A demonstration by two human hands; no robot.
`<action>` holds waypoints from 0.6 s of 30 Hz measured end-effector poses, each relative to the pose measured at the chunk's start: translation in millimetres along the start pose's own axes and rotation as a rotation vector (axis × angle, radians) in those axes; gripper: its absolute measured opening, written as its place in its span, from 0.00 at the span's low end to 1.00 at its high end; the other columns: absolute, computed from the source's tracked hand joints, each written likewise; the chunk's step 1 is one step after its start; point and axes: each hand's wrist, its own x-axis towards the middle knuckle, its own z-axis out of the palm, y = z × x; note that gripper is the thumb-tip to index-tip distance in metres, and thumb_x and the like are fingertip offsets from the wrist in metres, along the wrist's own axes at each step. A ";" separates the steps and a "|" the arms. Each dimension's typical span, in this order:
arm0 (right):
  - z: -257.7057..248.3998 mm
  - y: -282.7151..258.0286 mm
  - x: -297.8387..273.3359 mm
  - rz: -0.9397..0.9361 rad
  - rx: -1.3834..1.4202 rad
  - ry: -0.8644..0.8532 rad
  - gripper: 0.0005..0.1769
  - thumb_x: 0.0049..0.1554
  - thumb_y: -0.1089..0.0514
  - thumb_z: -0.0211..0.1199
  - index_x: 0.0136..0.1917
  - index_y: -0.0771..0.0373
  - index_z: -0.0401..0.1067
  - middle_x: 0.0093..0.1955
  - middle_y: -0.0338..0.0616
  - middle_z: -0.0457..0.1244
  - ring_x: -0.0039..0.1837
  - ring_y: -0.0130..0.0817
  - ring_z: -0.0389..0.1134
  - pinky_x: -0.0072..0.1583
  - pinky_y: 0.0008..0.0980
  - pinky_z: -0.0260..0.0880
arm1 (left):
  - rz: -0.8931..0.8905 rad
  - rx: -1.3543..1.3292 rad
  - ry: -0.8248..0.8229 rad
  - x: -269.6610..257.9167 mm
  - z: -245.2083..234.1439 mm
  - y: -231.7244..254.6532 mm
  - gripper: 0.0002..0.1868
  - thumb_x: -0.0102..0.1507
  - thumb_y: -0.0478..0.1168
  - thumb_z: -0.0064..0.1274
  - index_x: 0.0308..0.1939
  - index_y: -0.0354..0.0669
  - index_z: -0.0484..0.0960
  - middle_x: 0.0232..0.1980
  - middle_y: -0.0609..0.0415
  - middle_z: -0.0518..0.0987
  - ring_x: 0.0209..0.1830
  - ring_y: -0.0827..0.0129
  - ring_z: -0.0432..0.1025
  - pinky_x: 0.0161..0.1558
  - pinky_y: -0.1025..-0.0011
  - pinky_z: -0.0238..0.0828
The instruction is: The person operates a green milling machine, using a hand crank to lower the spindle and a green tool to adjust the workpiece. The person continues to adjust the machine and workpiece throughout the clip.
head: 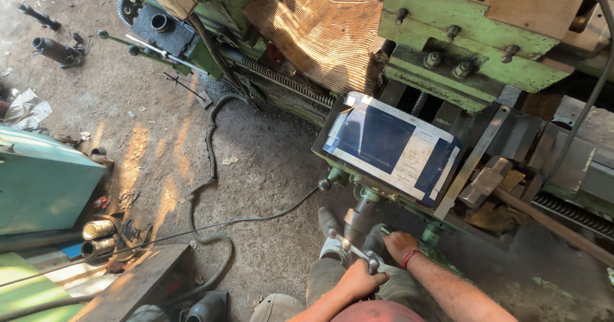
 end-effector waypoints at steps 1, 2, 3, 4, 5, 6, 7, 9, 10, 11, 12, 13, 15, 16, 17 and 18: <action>0.1 0.4 -0.4 0.014 0.005 -0.011 0.23 0.68 0.47 0.42 0.50 0.54 0.78 0.47 0.51 0.71 0.51 0.50 0.75 0.51 0.49 0.76 | -0.007 0.042 0.014 -1.9 -0.4 0.1 0.22 0.61 0.50 0.62 0.35 0.29 0.79 0.28 0.46 0.81 0.24 0.64 0.78 0.29 0.64 0.75; 0.2 0.6 -0.3 0.000 0.003 0.000 0.22 0.67 0.48 0.43 0.51 0.55 0.78 0.47 0.51 0.71 0.51 0.50 0.75 0.51 0.49 0.76 | 0.013 0.074 0.032 -3.5 -1.9 0.2 0.22 0.61 0.50 0.62 0.35 0.29 0.80 0.27 0.44 0.81 0.26 0.60 0.79 0.31 0.63 0.76; 0.8 1.3 -1.0 -0.013 0.001 0.010 0.20 0.66 0.50 0.43 0.52 0.55 0.77 0.47 0.51 0.71 0.50 0.50 0.75 0.50 0.50 0.76 | 0.033 0.105 0.049 -5.3 -2.9 0.3 0.22 0.61 0.50 0.62 0.34 0.29 0.81 0.27 0.43 0.81 0.27 0.57 0.80 0.33 0.61 0.76; 1.4 1.8 -1.6 -0.025 -0.001 0.020 0.19 0.66 0.51 0.44 0.53 0.55 0.77 0.47 0.51 0.71 0.50 0.51 0.75 0.50 0.50 0.76 | 0.052 0.136 0.065 -7.7 -3.3 0.6 0.22 0.61 0.50 0.61 0.33 0.29 0.82 0.27 0.42 0.81 0.29 0.54 0.81 0.35 0.60 0.76; 1.7 1.8 -0.7 -0.025 0.002 0.020 0.19 0.66 0.51 0.44 0.53 0.55 0.77 0.47 0.51 0.71 0.51 0.50 0.75 0.51 0.50 0.76 | 0.063 0.166 0.106 -10.6 -3.8 1.5 0.22 0.61 0.50 0.62 0.35 0.29 0.82 0.27 0.41 0.81 0.31 0.50 0.80 0.37 0.58 0.76; 2.0 1.7 -0.1 -0.025 0.005 0.020 0.19 0.66 0.51 0.44 0.52 0.55 0.77 0.48 0.50 0.71 0.52 0.50 0.75 0.51 0.49 0.76 | 0.075 0.196 0.147 -14.0 -3.9 2.9 0.21 0.61 0.50 0.62 0.36 0.29 0.82 0.28 0.39 0.80 0.33 0.46 0.80 0.39 0.56 0.76; 2.0 2.0 0.2 -0.025 0.009 0.022 0.19 0.66 0.50 0.45 0.51 0.55 0.77 0.48 0.50 0.71 0.52 0.50 0.74 0.52 0.49 0.76 | 0.087 0.227 0.189 -17.2 -4.7 5.3 0.21 0.61 0.49 0.62 0.38 0.29 0.82 0.29 0.38 0.80 0.36 0.42 0.80 0.41 0.54 0.76; 2.4 2.6 -0.1 -0.033 0.010 0.028 0.18 0.65 0.52 0.45 0.53 0.54 0.77 0.48 0.50 0.71 0.53 0.50 0.74 0.52 0.49 0.76 | 0.113 0.310 0.291 -26.7 -8.3 10.3 0.20 0.61 0.45 0.60 0.45 0.29 0.80 0.37 0.33 0.81 0.41 0.38 0.78 0.45 0.51 0.75; 3.1 2.5 -1.1 -0.038 0.011 0.030 0.17 0.65 0.53 0.45 0.53 0.54 0.76 0.49 0.50 0.71 0.53 0.50 0.74 0.52 0.49 0.76 | 0.125 0.352 0.342 -31.9 -10.7 13.3 0.20 0.61 0.43 0.59 0.49 0.29 0.79 0.41 0.30 0.81 0.44 0.36 0.77 0.48 0.49 0.75; 3.1 2.2 -1.1 -0.044 0.011 0.034 0.17 0.64 0.53 0.46 0.53 0.54 0.76 0.49 0.50 0.71 0.53 0.50 0.74 0.52 0.49 0.76 | 0.115 0.357 0.376 -36.5 -13.5 17.0 0.27 0.59 0.42 0.59 0.56 0.28 0.72 0.47 0.29 0.78 0.45 0.35 0.76 0.48 0.48 0.74; 3.1 2.2 -2.0 -0.049 0.012 0.039 0.17 0.64 0.53 0.46 0.53 0.54 0.76 0.49 0.50 0.71 0.53 0.50 0.74 0.52 0.49 0.76 | 0.105 0.363 0.409 -41.3 -15.6 20.8 0.36 0.56 0.40 0.60 0.64 0.27 0.65 0.52 0.28 0.75 0.45 0.34 0.75 0.48 0.47 0.73; 1.9 2.6 -1.1 -0.058 0.010 0.045 0.16 0.63 0.53 0.46 0.52 0.53 0.76 0.49 0.50 0.71 0.53 0.49 0.74 0.52 0.49 0.76 | 0.096 0.368 0.447 -44.2 -18.0 25.1 0.45 0.53 0.38 0.61 0.71 0.27 0.57 0.57 0.27 0.71 0.46 0.33 0.74 0.48 0.47 0.72; 0.2 2.1 -0.7 -0.040 -0.001 0.017 0.17 0.65 0.51 0.46 0.52 0.54 0.76 0.49 0.50 0.71 0.53 0.49 0.74 0.52 0.49 0.76 | 0.121 0.387 0.447 -47.4 -22.0 31.7 0.48 0.52 0.38 0.60 0.72 0.26 0.54 0.62 0.28 0.68 0.47 0.33 0.74 0.48 0.47 0.72; -0.6 1.6 -0.3 -0.030 -0.006 0.004 0.18 0.65 0.51 0.45 0.52 0.54 0.76 0.49 0.50 0.71 0.53 0.49 0.74 0.52 0.49 0.76 | 0.133 0.397 0.447 -48.2 -23.5 33.0 0.49 0.52 0.37 0.60 0.73 0.26 0.52 0.64 0.29 0.66 0.47 0.33 0.73 0.48 0.47 0.72; -0.8 1.1 -0.9 -0.036 -0.006 0.007 0.17 0.65 0.52 0.46 0.52 0.54 0.76 0.49 0.50 0.71 0.53 0.50 0.74 0.52 0.49 0.76 | 0.167 0.438 0.451 -47.8 -24.7 33.3 0.49 0.51 0.37 0.60 0.72 0.24 0.54 0.63 0.27 0.67 0.47 0.33 0.74 0.48 0.48 0.73; -1.1 0.8 -1.1 -0.041 -0.005 0.010 0.16 0.64 0.52 0.46 0.52 0.54 0.76 0.49 0.50 0.71 0.53 0.50 0.74 0.52 0.49 0.76 | 0.201 0.479 0.454 -45.7 -26.6 32.6 0.48 0.51 0.36 0.61 0.71 0.21 0.55 0.63 0.26 0.67 0.47 0.33 0.74 0.48 0.49 0.74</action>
